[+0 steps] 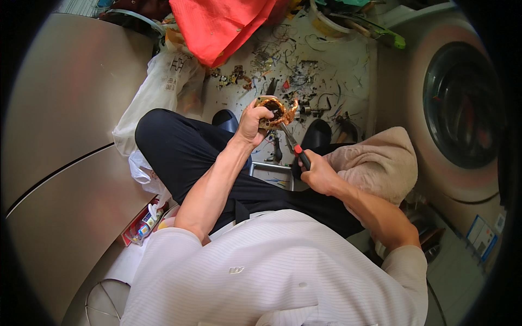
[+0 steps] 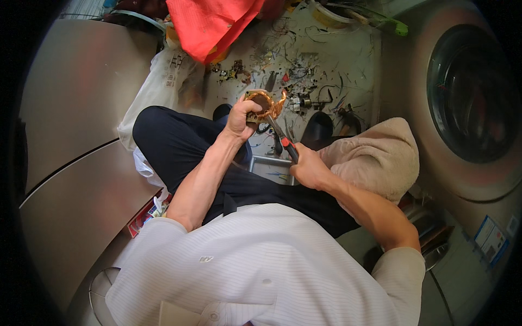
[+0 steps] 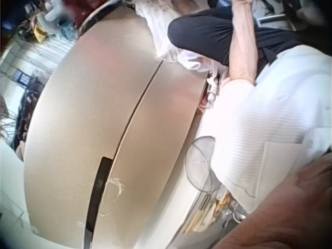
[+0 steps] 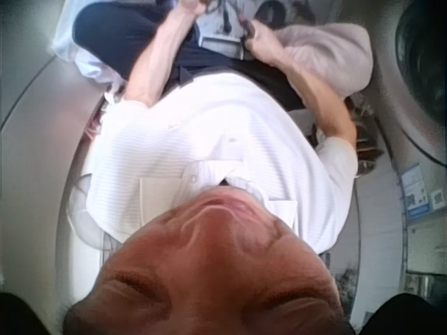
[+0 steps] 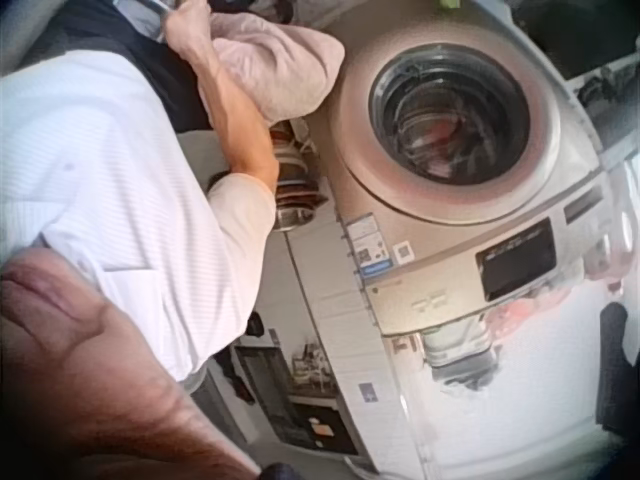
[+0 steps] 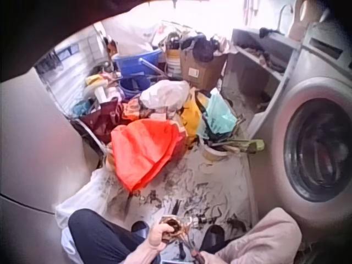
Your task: The person disassembles a motor stator by cutting and pulling copper coils with pliers, prying inside the metal core with a screwdriver, and pulling out copper wires using the pliers.
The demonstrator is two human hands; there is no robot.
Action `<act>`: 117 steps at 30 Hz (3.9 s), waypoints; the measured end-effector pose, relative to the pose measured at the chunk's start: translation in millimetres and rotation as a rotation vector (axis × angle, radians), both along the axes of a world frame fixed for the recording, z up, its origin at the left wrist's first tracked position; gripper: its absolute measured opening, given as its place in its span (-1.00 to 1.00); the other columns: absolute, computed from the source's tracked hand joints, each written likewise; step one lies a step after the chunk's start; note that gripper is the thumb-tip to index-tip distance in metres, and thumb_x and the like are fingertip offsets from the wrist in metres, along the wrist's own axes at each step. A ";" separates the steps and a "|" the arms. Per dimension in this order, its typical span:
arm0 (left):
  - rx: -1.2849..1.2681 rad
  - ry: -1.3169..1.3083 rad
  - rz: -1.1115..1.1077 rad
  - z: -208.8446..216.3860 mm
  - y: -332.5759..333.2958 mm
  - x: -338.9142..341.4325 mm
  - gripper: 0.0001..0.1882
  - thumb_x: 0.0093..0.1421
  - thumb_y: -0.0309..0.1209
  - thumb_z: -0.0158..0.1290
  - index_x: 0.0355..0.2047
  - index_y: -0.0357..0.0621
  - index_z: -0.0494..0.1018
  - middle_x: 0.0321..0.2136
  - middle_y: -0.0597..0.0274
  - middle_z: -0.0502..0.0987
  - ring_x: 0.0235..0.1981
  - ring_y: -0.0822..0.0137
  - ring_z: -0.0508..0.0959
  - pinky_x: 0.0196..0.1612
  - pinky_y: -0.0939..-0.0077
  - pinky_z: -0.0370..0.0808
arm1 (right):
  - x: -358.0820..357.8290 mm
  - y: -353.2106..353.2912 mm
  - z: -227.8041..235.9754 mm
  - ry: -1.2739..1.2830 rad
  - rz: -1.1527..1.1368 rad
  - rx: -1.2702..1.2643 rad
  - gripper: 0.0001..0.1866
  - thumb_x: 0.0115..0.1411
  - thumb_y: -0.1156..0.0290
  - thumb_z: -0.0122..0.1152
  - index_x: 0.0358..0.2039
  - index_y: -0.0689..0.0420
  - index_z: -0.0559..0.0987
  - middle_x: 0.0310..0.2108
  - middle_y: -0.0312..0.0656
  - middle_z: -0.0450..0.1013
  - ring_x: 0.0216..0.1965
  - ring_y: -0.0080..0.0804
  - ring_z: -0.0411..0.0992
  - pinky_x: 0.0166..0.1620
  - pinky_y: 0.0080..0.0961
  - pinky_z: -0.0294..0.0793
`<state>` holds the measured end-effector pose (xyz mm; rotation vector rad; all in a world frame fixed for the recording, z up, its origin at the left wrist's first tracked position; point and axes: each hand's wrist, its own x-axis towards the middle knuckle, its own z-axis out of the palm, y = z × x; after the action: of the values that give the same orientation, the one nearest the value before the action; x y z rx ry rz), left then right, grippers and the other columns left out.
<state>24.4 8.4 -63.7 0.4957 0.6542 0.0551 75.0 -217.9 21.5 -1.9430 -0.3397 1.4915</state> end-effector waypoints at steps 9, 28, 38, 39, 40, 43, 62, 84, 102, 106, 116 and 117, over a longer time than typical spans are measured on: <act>-0.189 -0.121 -0.022 -9.1 0.6 5.5 -0.51 -0.05 -0.70 -0.01 -0.02 -0.32 0.46 -0.18 0.02 0.59 -0.19 0.14 0.66 -0.03 0.18 0.69 | 6.8 -2.2 -5.4 0.184 -0.011 0.019 -0.71 -0.06 0.67 0.09 -0.28 0.14 0.35 -0.40 -0.33 0.25 -0.36 -0.52 0.22 -0.29 -0.56 0.26; -0.307 -0.228 -0.183 -24.2 -2.8 12.2 -0.50 -0.06 -0.64 0.06 -0.01 -0.30 0.45 -0.15 -0.06 0.60 -0.16 0.11 0.66 -0.01 0.17 0.66 | 13.5 -17.6 -10.7 0.293 0.026 0.140 -0.73 -0.05 0.61 0.12 -0.27 0.23 0.40 -0.43 -0.23 0.33 -0.36 -0.39 0.32 -0.25 -0.44 0.37; 0.477 -0.026 -0.163 26.3 20.5 23.8 -0.52 0.28 -0.33 0.21 0.13 -0.27 0.37 -0.04 0.07 0.58 -0.19 0.39 0.62 -0.12 0.43 0.65 | 20.0 -1.7 -11.0 0.107 -0.011 0.193 -0.80 0.03 0.56 0.18 -0.30 0.19 0.43 -0.43 -0.23 0.38 -0.35 -0.41 0.34 -0.22 -0.46 0.38; 0.566 0.006 -0.172 37.5 22.6 23.9 -0.61 0.27 -0.28 0.24 -0.01 -0.24 0.47 -0.14 0.13 0.62 -0.28 0.44 0.61 -0.24 0.53 0.61 | 22.5 0.8 -7.1 0.009 0.064 0.171 -0.80 0.06 0.49 0.22 -0.30 0.22 0.44 -0.44 -0.09 0.41 -0.36 -0.29 0.39 -0.21 -0.38 0.42; 0.571 -0.003 -0.168 43.3 24.7 22.4 -0.61 0.27 -0.28 0.24 -0.01 -0.24 0.47 -0.14 0.13 0.62 -0.28 0.44 0.61 -0.24 0.53 0.61 | 20.6 0.9 -4.4 -0.001 0.066 0.175 -0.80 0.06 0.49 0.22 -0.30 0.22 0.44 -0.44 -0.09 0.41 -0.36 -0.29 0.39 -0.21 -0.38 0.42; 0.695 0.180 -0.251 57.1 25.0 19.4 -0.68 0.27 -0.17 0.26 -0.27 -0.19 0.54 -0.37 0.22 0.63 -0.46 0.49 0.60 -0.42 0.62 0.50 | 18.0 0.3 2.4 -0.165 0.133 0.165 -0.78 0.09 0.57 0.23 -0.26 0.19 0.41 -0.44 -0.13 0.39 -0.39 -0.23 0.39 -0.24 -0.33 0.40; 0.202 0.149 -0.228 55.5 -2.2 -10.1 -0.74 0.44 -0.25 -0.02 -0.23 -0.22 0.34 -0.49 0.11 0.55 -0.64 0.31 0.54 -0.71 0.45 0.36 | 20.7 -12.1 8.3 -0.845 0.252 0.183 -0.71 0.21 0.45 0.20 -0.07 0.19 0.44 -0.19 0.07 0.52 -0.16 0.15 0.50 -0.10 -0.03 0.46; -0.086 0.239 -0.070 29.6 -16.2 -9.8 -0.74 0.37 -0.42 -0.09 0.02 -0.15 0.42 -0.12 0.03 0.53 -0.21 0.20 0.60 -0.39 0.23 0.65 | 11.9 -21.7 40.8 -0.916 0.324 -0.094 -0.77 0.24 0.34 0.21 -0.21 0.24 0.52 -0.24 0.14 0.57 -0.17 0.16 0.53 -0.10 0.00 0.48; 0.176 0.107 0.211 28.6 -26.0 -7.4 -0.55 0.25 -0.52 0.10 0.11 -0.22 0.24 -0.10 0.06 0.54 -0.16 0.25 0.62 -0.13 0.32 0.62 | 0.9 -3.9 16.5 0.243 -0.106 0.092 -0.77 0.31 0.33 0.19 -0.17 0.23 0.63 -0.46 -0.25 0.59 -0.61 -0.53 0.33 -0.57 -0.49 0.29; 0.180 0.119 0.226 29.3 -26.0 -8.0 -0.68 0.30 -0.52 0.03 0.04 -0.17 0.28 -0.15 0.07 0.58 -0.23 0.20 0.64 -0.24 0.22 0.63 | -8.3 9.6 38.7 0.373 -0.312 0.096 -0.77 0.35 0.37 0.14 -0.14 0.29 0.57 -0.42 -0.13 0.58 -0.52 -0.44 0.40 -0.39 -0.44 0.41; 0.223 0.177 0.217 35.6 -21.9 -4.4 -0.81 0.38 -0.40 0.01 -0.04 -0.13 0.37 -0.21 0.12 0.61 -0.27 0.19 0.65 -0.32 0.18 0.63 | -14.6 -1.6 23.3 0.461 -0.260 0.216 -0.78 0.38 0.34 0.15 -0.15 0.26 0.52 -0.52 -0.24 0.42 -0.56 -0.44 0.34 -0.46 -0.47 0.34; 0.226 0.227 0.184 40.4 -19.2 -6.1 -0.82 0.39 -0.38 -0.01 -0.04 -0.12 0.37 -0.23 0.12 0.62 -0.29 0.18 0.66 -0.36 0.18 0.63 | -18.6 -2.4 29.0 0.520 -0.388 0.284 -0.79 0.37 0.34 0.16 -0.19 0.25 0.53 -0.55 -0.24 0.39 -0.57 -0.44 0.32 -0.45 -0.48 0.32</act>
<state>18.3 -10.7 -23.3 0.6649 0.9207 0.2511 56.4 -220.3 50.4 -1.2532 0.0559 1.5200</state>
